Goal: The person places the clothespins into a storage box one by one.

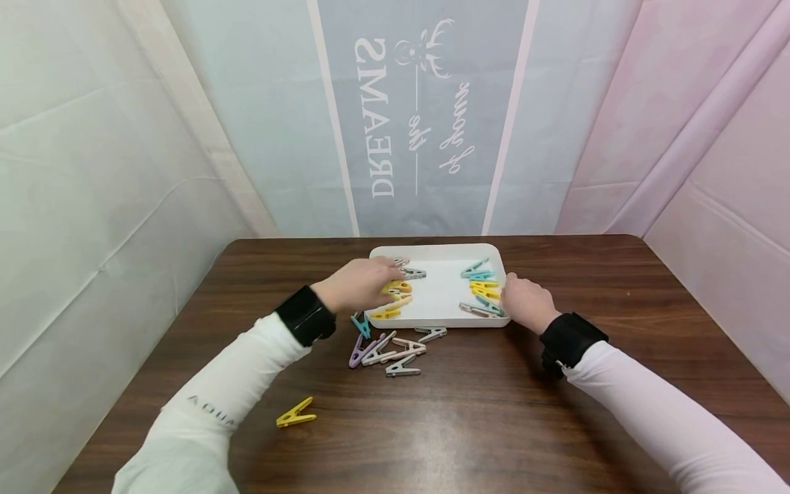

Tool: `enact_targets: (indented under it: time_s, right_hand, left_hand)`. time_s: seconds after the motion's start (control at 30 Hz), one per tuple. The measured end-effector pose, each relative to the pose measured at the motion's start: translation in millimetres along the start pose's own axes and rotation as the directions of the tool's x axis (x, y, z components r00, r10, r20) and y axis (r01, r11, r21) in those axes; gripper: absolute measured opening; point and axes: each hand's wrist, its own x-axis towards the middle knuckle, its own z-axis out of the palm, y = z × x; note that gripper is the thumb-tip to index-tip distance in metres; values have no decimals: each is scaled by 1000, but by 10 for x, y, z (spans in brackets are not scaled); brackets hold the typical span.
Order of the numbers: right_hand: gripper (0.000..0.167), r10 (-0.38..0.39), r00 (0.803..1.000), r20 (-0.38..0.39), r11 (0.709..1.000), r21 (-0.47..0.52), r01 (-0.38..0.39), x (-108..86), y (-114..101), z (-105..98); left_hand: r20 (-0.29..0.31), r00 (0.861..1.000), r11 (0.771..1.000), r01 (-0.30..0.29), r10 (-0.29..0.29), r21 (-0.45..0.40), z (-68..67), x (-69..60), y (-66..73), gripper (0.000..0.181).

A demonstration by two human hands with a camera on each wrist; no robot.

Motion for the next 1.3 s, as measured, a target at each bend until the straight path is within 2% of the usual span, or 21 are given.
enact_targets:
  time_s: [0.13,0.27,0.37,0.5,0.67,0.77,0.93,1.1,1.3]
  right_hand:
    - [32,4,1000,9,1000,-3,-4,1,-7,-13]
    - [35,4,1000,16,1000,-4,-4,6,-11,-8]
    - [35,1,1000,21,1000,5,-1,13,-9,-1]
    - [33,-3,1000,18,1000,8,3,20,8,8]
    - [31,-8,1000,5,1000,6,7,24,28,10]
    - [30,-16,1000,5,1000,12,16,25,26,6]
    - [31,-23,1000,0,1000,10,23,20,22,10]
    - [31,-15,1000,-6,1000,13,15,22,21,8]
    - [32,-22,1000,-2,1000,15,22,11,18,8]
  left_hand:
    - [63,998,1000,14,-16,25,-40,340,56,31]
    - [130,990,997,41,-49,60,-26,614,110,31]
    - [171,984,995,42,-56,87,18,763,151,28]
    - [185,981,991,31,-54,130,102,929,205,11]
    - [180,980,987,57,-84,151,252,1113,222,28]
    - [200,973,985,90,-119,147,347,1178,189,25]
    - [223,957,975,153,-187,160,445,1216,131,2]
    - [238,944,966,192,-230,175,477,1221,94,14]
    - [224,948,957,176,-228,229,508,1204,103,5]
